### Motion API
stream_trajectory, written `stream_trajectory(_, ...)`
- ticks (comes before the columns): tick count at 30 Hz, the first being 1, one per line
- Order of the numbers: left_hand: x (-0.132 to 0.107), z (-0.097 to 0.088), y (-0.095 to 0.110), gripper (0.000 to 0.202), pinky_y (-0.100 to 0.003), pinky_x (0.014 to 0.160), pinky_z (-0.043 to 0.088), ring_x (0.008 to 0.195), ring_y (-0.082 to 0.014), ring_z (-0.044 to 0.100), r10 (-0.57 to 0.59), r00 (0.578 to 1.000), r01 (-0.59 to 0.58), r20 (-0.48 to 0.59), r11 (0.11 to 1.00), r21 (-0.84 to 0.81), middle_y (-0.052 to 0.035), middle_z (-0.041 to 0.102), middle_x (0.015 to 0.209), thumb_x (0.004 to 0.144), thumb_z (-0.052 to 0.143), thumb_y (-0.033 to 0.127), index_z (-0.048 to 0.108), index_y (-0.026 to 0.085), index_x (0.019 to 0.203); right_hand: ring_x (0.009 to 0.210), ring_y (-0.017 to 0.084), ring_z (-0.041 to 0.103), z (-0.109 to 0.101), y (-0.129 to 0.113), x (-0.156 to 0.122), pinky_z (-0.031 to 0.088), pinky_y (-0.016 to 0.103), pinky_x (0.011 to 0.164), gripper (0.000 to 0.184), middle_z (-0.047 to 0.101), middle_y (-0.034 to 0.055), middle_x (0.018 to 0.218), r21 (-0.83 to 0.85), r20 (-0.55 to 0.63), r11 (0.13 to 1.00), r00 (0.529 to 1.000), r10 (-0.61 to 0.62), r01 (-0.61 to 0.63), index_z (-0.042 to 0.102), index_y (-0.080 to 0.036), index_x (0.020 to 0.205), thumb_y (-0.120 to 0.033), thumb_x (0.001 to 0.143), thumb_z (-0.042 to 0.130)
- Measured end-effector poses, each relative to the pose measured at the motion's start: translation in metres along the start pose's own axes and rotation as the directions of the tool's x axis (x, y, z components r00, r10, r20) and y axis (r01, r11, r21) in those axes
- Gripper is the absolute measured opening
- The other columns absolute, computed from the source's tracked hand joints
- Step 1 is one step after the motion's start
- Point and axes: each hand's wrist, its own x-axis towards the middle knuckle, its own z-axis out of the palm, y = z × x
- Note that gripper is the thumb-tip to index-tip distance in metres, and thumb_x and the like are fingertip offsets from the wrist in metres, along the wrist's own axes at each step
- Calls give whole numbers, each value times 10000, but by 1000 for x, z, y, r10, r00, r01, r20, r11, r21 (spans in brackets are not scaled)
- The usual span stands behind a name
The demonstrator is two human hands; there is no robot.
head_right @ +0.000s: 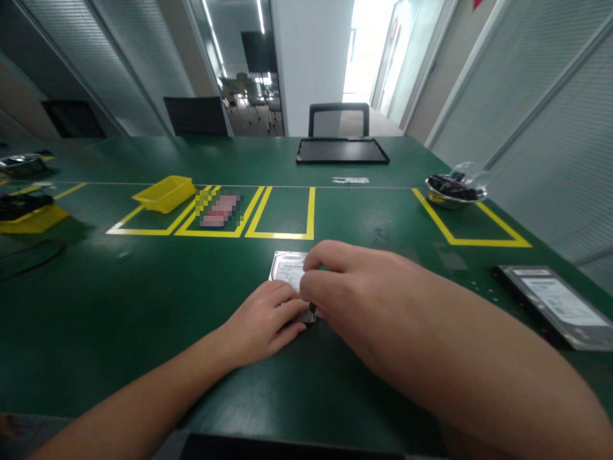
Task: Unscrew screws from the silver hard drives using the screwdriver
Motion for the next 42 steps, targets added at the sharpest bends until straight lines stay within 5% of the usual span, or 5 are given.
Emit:
stream_trajectory(5,0,-1,0,219,-413,860,448,960,-247,543,-1,1000,1,1,1000,-5,-77,615,1004,937,550,295,636,173,1097,719,149,610,1,3,1,498,267,646,174,655,38,888,-19,18,1000,1000,16,-16,667,-189,849,-101,886,521)
stream_trajectory(17,1,-3,1,222,-418,853,459,960,-250,551,4,1000,-4,3,1000,-10,-86,623,1010,940,537,284,632,173,1107,795,146,651,0,2,-1,513,254,700,318,681,47,999,42,25,998,998,51,-52,707,-223,941,-81,892,427)
stream_trajectory(26,1,-3,0,199,-406,832,450,944,-248,538,2,1000,-3,26,1000,13,-76,610,991,939,541,294,631,169,1065,827,148,674,1,4,1,544,243,748,329,713,58,982,20,-52,997,996,-79,80,728,-189,947,-57,882,434)
stream_trajectory(42,1,0,-1,226,-421,852,454,962,-254,546,1,1000,-1,10,1000,-2,-81,614,1010,930,555,281,636,175,1113,714,121,631,0,4,1,491,239,668,261,662,53,989,67,44,996,997,61,-64,705,-195,885,-110,909,459)
